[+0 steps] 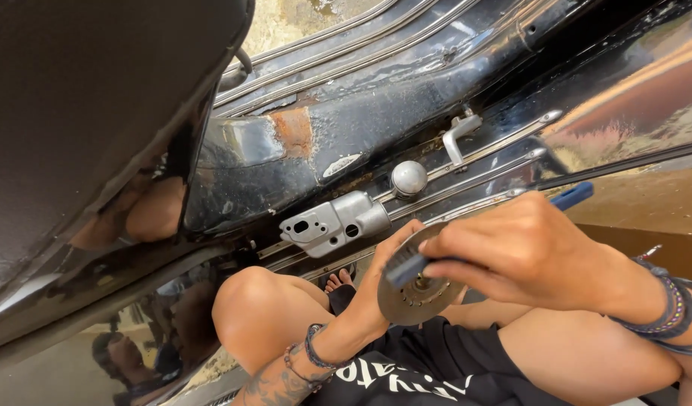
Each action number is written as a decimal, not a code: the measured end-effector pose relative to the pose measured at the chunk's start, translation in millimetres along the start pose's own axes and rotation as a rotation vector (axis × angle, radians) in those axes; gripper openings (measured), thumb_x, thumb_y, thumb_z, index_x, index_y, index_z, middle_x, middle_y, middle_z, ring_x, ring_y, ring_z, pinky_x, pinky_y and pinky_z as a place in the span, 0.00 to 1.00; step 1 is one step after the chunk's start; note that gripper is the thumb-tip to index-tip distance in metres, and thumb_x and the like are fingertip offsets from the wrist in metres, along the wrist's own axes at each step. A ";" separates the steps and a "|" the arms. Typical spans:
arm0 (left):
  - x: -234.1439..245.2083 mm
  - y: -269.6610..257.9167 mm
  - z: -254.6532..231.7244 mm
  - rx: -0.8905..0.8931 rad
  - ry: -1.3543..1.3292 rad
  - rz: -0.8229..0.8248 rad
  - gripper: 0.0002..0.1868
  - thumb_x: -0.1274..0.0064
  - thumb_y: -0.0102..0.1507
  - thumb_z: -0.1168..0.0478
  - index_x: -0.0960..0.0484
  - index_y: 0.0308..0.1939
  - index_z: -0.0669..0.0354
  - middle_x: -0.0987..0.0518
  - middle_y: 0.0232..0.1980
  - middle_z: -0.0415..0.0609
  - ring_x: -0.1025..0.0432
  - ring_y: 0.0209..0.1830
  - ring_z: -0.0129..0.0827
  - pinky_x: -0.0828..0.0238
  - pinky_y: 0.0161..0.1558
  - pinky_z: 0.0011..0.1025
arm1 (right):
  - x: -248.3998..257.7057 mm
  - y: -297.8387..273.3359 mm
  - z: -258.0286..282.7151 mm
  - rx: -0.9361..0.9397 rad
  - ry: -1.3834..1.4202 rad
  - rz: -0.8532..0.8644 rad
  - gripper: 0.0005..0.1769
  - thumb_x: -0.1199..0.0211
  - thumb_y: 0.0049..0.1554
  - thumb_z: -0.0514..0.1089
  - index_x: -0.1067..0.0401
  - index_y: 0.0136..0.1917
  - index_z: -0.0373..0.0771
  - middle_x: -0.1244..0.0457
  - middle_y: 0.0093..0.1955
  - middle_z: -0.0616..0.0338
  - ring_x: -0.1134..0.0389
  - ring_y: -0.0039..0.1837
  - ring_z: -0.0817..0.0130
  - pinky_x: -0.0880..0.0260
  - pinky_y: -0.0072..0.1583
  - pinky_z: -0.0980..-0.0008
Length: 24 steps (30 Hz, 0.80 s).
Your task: The person scrubs a circular metal gear component with a blue brush, rotating it to clean the teeth and inner surfaces. The person then scrubs a flat metal disc, cleaning both sides and the central hole.
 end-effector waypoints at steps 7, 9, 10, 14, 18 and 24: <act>2.4 4.6 -2.8 -0.016 -0.062 -0.005 0.17 0.44 0.65 0.45 0.33 0.39 0.48 0.28 0.34 0.38 0.33 0.35 0.22 0.39 0.43 0.24 | -56.2 -12.2 -0.3 0.009 0.034 0.458 0.16 0.42 0.67 0.51 0.38 0.41 0.44 0.38 0.30 0.60 0.40 0.26 0.48 0.46 0.26 0.53; 6.3 2.2 -3.5 -0.013 -0.067 -0.021 0.17 0.45 0.65 0.45 0.33 0.39 0.48 0.28 0.35 0.38 0.33 0.35 0.22 0.39 0.43 0.25 | -57.8 -16.7 -5.6 -0.030 0.021 0.520 0.16 0.39 0.66 0.51 0.39 0.40 0.46 0.37 0.31 0.60 0.38 0.27 0.45 0.45 0.27 0.51; 8.7 1.0 -3.9 -0.012 -0.073 -0.036 0.16 0.45 0.65 0.45 0.33 0.40 0.48 0.28 0.35 0.38 0.33 0.35 0.23 0.39 0.43 0.25 | -60.8 -20.9 -10.0 -0.070 0.006 0.584 0.17 0.37 0.64 0.52 0.40 0.40 0.47 0.35 0.33 0.59 0.36 0.29 0.42 0.44 0.28 0.48; 16.9 -4.3 -8.3 -0.018 -0.086 -0.063 0.16 0.46 0.66 0.45 0.33 0.40 0.48 0.27 0.36 0.39 0.33 0.36 0.23 0.39 0.44 0.25 | -31.1 -33.7 -23.9 -0.184 -0.012 0.554 0.13 0.42 0.66 0.59 0.33 0.44 0.52 0.30 0.36 0.67 0.32 0.31 0.49 0.40 0.30 0.52; 21.4 -3.9 -9.3 -0.020 -0.110 -0.095 0.16 0.47 0.66 0.45 0.33 0.41 0.48 0.27 0.37 0.39 0.33 0.37 0.24 0.39 0.44 0.26 | 11.1 -30.7 -24.0 -0.222 -0.291 0.243 0.12 0.41 0.63 0.56 0.33 0.41 0.52 0.41 0.25 0.68 0.42 0.23 0.60 0.47 0.27 0.59; 19.9 -1.1 -3.4 -0.022 -0.146 -0.150 0.16 0.48 0.66 0.44 0.32 0.42 0.48 0.27 0.38 0.40 0.33 0.38 0.25 0.38 0.45 0.27 | -17.9 -16.2 -6.0 -0.116 -0.115 0.243 0.12 0.43 0.65 0.52 0.33 0.41 0.50 0.38 0.29 0.73 0.37 0.26 0.71 0.46 0.25 0.64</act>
Point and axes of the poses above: each hand's wrist, its own y-axis towards the middle knuckle, its own x-axis out of the back of the hand, z = x × y, the point moved 9 cm from there along y, towards the middle knuckle
